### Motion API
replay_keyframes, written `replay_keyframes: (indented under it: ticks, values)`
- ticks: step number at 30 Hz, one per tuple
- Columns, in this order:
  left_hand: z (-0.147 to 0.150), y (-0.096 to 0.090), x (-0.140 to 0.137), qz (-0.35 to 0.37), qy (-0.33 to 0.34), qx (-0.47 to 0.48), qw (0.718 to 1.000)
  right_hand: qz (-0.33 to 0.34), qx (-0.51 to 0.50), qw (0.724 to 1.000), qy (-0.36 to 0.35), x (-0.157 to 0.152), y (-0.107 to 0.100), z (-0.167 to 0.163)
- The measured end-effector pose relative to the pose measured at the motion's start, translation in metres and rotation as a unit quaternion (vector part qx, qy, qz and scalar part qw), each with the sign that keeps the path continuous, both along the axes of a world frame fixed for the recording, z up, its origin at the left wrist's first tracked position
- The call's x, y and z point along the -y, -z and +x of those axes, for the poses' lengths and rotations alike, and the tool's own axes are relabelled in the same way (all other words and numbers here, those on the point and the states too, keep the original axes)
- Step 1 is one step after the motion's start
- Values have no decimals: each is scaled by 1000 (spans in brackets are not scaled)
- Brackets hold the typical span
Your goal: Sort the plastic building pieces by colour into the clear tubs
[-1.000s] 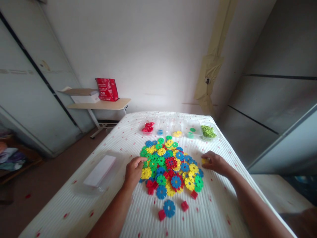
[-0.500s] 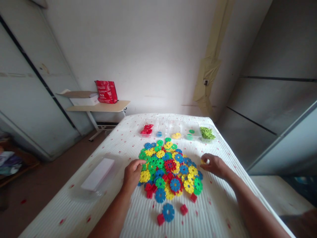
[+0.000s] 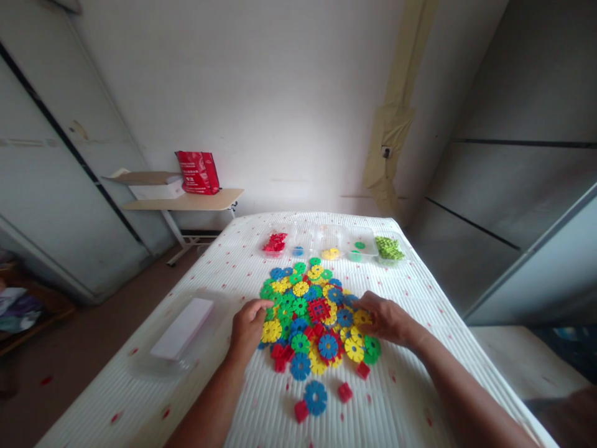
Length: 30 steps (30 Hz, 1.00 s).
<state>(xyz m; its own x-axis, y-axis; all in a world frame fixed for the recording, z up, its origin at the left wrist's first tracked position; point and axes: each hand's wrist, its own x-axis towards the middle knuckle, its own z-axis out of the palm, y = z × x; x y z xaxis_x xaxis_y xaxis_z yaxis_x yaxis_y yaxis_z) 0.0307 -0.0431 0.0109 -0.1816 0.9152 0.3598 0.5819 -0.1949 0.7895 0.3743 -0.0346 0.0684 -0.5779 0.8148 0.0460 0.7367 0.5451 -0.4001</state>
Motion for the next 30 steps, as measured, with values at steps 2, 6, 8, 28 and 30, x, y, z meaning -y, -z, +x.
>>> replay_keyframes:
  ticks: [2,6,8,28,30]
  values:
    - [0,0,0,1,1,2,1000,-6,-1,1000,-9,-1,0,1]
    - [0,0,0,-3,2,2,1000,-18,-5,1000,-23,1,-5,-1]
    - [0,0,0,-6,3,0,1000,-22,-1,1000,-18,3,-7,-2]
    - [2,1,0,-3,2,9,1000,209,-90,965,131,-74,-29,-34]
    - [2,1,0,-1,1,12,1000,223,-77,955,181,-96,-35,-46]
